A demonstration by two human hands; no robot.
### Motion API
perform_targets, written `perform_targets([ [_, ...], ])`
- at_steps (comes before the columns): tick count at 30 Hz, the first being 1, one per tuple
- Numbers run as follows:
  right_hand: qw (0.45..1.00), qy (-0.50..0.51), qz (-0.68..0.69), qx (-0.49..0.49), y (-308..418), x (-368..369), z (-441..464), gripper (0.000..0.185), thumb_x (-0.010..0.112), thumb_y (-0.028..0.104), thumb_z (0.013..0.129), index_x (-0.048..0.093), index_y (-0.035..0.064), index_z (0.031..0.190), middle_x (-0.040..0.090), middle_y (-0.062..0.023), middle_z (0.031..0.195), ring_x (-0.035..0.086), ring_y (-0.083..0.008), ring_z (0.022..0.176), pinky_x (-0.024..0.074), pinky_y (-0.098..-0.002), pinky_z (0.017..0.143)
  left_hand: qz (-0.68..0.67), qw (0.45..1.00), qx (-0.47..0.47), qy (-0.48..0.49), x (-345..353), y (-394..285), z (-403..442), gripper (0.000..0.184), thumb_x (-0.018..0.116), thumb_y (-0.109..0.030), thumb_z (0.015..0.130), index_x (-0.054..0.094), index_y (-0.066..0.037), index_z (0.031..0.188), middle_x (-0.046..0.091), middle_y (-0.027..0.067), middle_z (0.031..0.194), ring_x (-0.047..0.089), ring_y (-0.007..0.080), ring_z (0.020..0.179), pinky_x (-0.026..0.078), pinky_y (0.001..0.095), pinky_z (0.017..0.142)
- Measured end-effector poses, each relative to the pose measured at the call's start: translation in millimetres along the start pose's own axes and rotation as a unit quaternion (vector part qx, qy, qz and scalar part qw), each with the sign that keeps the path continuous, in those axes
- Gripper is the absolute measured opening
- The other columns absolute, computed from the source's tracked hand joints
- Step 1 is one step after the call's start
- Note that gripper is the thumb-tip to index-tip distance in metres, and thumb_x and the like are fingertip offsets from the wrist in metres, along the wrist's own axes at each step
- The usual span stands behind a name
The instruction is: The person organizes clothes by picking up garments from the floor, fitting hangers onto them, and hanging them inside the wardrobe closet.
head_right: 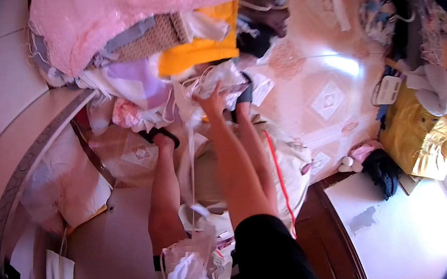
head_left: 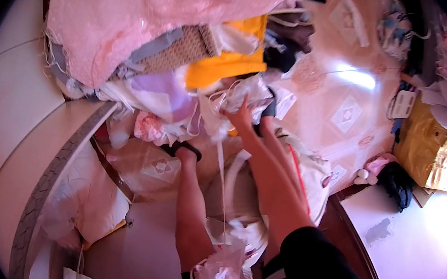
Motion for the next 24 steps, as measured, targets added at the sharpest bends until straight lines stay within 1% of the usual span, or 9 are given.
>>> perform_targets([
  [2, 0.992, 0.049, -0.102, -0.063, 0, 31, 30, 0.129, 0.087, 0.047, 0.054, 0.011, 0.0122, 0.152, 0.034, -0.0246, 0.147, 0.030, -0.0472, 0.135, 0.0323, -0.0481, 0.108, 0.006, 1.000, -0.012, -0.019, -10, 15, 1, 0.041, 0.054, -0.034, 0.090, 0.053, -0.007, 0.120, 0.061, 0.0095, 0.104, 0.061, 0.0227, 0.091, 0.051, 0.0397, 0.080],
  [3, 0.992, 0.086, -0.030, -0.087, -17, 47, 49, 0.116, 0.086, 0.044, 0.056, 0.022, 0.0146, 0.149, 0.043, -0.0185, 0.143, 0.041, -0.0409, 0.130, 0.0388, -0.0475, 0.103, 0.010, 0.999, -0.017, -0.026, -13, 20, 0, 0.041, 0.054, -0.033, 0.089, 0.053, -0.007, 0.121, 0.061, 0.0096, 0.105, 0.061, 0.0228, 0.091, 0.051, 0.0397, 0.080],
  [4, 0.999, 0.007, -0.036, -0.038, -7, 42, 43, 0.076, 0.077, 0.035, 0.068, 0.047, 0.0115, 0.133, 0.061, -0.0186, 0.121, 0.059, -0.0360, 0.111, 0.0471, -0.0461, 0.093, 0.015, 0.999, -0.022, -0.031, -16, 26, -2, 0.041, 0.055, -0.033, 0.089, 0.053, -0.007, 0.121, 0.061, 0.0097, 0.105, 0.061, 0.0229, 0.092, 0.051, 0.0397, 0.081],
  [7, 0.987, -0.122, 0.077, -0.068, -23, 31, 24, 0.019, 0.055, 0.018, 0.083, 0.066, 0.0048, 0.090, 0.067, -0.0215, 0.080, 0.067, -0.0364, 0.082, 0.0511, -0.0473, 0.073, 0.028, 0.999, -0.032, -0.014, -12, 28, -12, 0.041, 0.055, -0.032, 0.089, 0.053, -0.006, 0.122, 0.061, 0.0101, 0.106, 0.061, 0.0232, 0.093, 0.051, 0.0398, 0.082],
  [8, 0.989, 0.025, 0.144, -0.011, -28, 29, 15, 0.021, 0.054, 0.015, 0.084, 0.064, 0.0008, 0.095, 0.066, -0.0172, 0.072, 0.067, -0.0315, 0.067, 0.0514, -0.0427, 0.062, 0.032, 0.999, -0.030, -0.002, -10, 25, -17, 0.042, 0.055, -0.031, 0.089, 0.053, -0.006, 0.122, 0.061, 0.0103, 0.106, 0.061, 0.0233, 0.093, 0.051, 0.0398, 0.082],
  [9, 0.977, 0.052, 0.204, 0.001, -43, 37, 2, 0.018, 0.057, 0.017, 0.083, 0.063, 0.0003, 0.086, 0.061, -0.0147, 0.061, 0.064, -0.0294, 0.058, 0.0504, -0.0413, 0.055, 0.034, 0.999, -0.027, 0.011, -5, 23, -22, 0.042, 0.055, -0.031, 0.089, 0.053, -0.006, 0.123, 0.061, 0.0104, 0.107, 0.061, 0.0234, 0.093, 0.051, 0.0398, 0.082],
  [10, 0.986, 0.112, 0.106, -0.071, -55, 47, -15, 0.022, 0.055, 0.020, 0.087, 0.063, 0.0014, 0.080, 0.062, -0.0129, 0.063, 0.064, -0.0280, 0.059, 0.0500, -0.0412, 0.053, 0.034, 0.999, -0.025, 0.023, 0, 21, -26, 0.042, 0.055, -0.030, 0.089, 0.053, -0.006, 0.123, 0.061, 0.0105, 0.107, 0.061, 0.0235, 0.094, 0.051, 0.0398, 0.083],
  [19, 0.849, 0.457, 0.264, -0.027, 0, -131, -309, 0.041, 0.058, 0.031, 0.089, 0.042, 0.0038, 0.115, 0.044, -0.0115, 0.109, 0.045, -0.0249, 0.099, 0.0348, -0.0388, 0.084, 0.057, 0.993, -0.019, 0.106, 41, -3, -74, 0.043, 0.056, -0.027, 0.089, 0.053, -0.004, 0.126, 0.062, 0.0117, 0.110, 0.062, 0.0244, 0.097, 0.051, 0.0400, 0.086],
  [24, 0.685, 0.483, 0.481, 0.256, -3, -183, -348, 0.062, 0.059, 0.037, 0.090, 0.030, 0.0051, 0.135, 0.033, -0.0107, 0.134, 0.034, -0.0232, 0.122, 0.0263, -0.0375, 0.102, 0.100, 0.980, -0.024, 0.169, 58, -1, -94, 0.045, 0.057, -0.025, 0.088, 0.053, -0.004, 0.128, 0.062, 0.0124, 0.112, 0.062, 0.0249, 0.099, 0.051, 0.0401, 0.088],
])
Point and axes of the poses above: each hand's wrist, its own z-axis towards the middle knuckle, its own x-axis out of the palm, y = z × x, the point moved 3 cm from there along z, towards the middle knuckle
